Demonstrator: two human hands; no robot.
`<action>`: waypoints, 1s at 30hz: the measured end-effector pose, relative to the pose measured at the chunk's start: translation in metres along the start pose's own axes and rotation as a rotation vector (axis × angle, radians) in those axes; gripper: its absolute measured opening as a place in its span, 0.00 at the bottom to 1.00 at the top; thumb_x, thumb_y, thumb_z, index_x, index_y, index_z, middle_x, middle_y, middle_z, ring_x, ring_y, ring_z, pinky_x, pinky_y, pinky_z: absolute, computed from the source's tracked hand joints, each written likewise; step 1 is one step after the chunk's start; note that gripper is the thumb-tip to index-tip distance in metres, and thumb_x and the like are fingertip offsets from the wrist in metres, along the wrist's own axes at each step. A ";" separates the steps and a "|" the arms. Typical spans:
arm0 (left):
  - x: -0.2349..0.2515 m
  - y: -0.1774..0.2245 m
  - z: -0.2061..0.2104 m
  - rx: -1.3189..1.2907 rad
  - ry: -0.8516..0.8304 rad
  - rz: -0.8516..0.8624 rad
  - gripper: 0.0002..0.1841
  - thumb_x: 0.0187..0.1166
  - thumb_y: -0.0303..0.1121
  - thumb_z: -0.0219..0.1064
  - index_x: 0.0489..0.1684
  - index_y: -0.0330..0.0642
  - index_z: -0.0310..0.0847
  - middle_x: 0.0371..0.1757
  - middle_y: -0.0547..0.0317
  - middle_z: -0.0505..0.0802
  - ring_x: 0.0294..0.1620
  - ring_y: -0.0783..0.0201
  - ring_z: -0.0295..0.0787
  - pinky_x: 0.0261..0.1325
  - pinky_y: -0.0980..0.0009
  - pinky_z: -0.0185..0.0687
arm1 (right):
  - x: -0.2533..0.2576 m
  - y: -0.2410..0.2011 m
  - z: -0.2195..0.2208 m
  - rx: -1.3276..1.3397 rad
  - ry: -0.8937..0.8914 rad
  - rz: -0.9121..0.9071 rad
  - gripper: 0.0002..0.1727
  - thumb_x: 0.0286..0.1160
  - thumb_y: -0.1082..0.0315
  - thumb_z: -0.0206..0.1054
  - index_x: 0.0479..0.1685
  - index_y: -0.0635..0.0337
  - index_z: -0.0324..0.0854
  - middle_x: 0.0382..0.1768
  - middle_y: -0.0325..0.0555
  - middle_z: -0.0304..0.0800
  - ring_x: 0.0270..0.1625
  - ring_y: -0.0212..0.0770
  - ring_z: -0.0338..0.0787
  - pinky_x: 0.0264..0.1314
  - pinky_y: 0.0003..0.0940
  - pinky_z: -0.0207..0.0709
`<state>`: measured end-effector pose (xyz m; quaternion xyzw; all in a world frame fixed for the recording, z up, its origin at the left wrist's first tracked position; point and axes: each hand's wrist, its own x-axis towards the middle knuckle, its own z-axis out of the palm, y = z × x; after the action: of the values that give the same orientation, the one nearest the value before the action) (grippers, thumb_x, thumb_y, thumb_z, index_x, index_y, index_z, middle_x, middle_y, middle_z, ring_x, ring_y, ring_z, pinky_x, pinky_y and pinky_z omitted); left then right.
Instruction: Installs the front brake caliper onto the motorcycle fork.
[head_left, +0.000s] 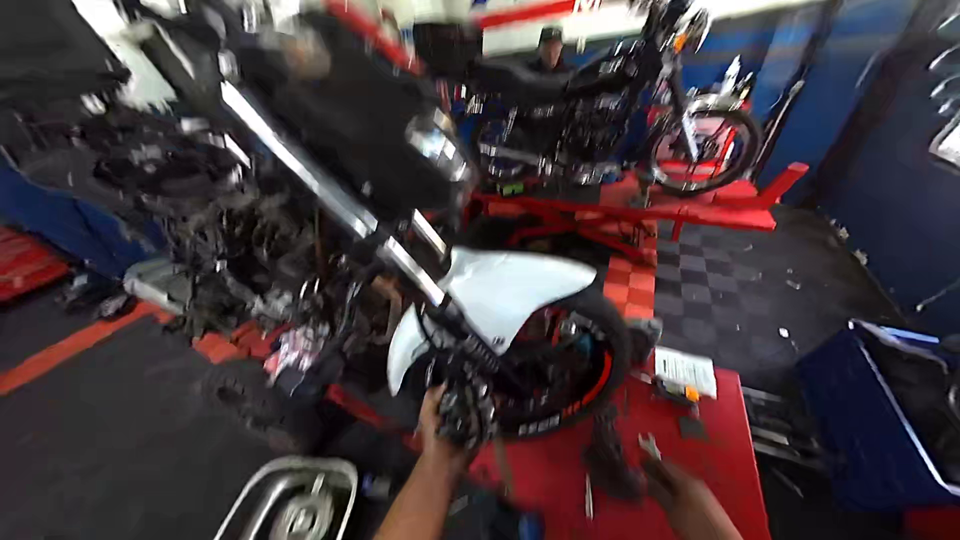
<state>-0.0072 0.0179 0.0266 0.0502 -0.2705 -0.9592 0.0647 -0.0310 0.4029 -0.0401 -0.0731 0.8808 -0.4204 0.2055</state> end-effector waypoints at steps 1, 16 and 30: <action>-0.002 0.003 -0.008 -0.018 -0.001 -0.045 0.26 0.61 0.62 0.70 0.37 0.48 0.90 0.34 0.52 0.94 0.32 0.58 0.93 0.33 0.59 0.91 | -0.001 -0.040 0.018 0.005 -0.039 -0.058 0.25 0.81 0.50 0.67 0.70 0.56 0.83 0.57 0.49 0.94 0.59 0.47 0.93 0.67 0.55 0.85; -0.003 0.025 -0.028 -0.206 -0.033 -0.246 0.22 0.61 0.53 0.73 0.42 0.43 0.88 0.38 0.44 0.94 0.38 0.53 0.95 0.42 0.56 0.92 | -0.045 -0.203 0.165 0.391 -0.119 -0.399 0.54 0.62 0.76 0.72 0.93 0.64 0.43 0.50 0.46 0.91 0.48 0.42 0.94 0.53 0.44 0.92; -0.002 0.013 -0.034 -0.181 -0.041 -0.196 0.22 0.61 0.51 0.75 0.42 0.43 0.89 0.39 0.45 0.95 0.38 0.53 0.96 0.41 0.57 0.92 | -0.017 -0.219 0.170 -0.382 0.600 -0.725 0.18 0.84 0.50 0.62 0.51 0.52 0.91 0.42 0.40 0.95 0.46 0.36 0.94 0.46 0.35 0.89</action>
<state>0.0005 -0.0106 0.0046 0.0508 -0.1781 -0.9822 -0.0305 0.0469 0.1481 0.0379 -0.2863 0.8802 -0.2984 -0.2329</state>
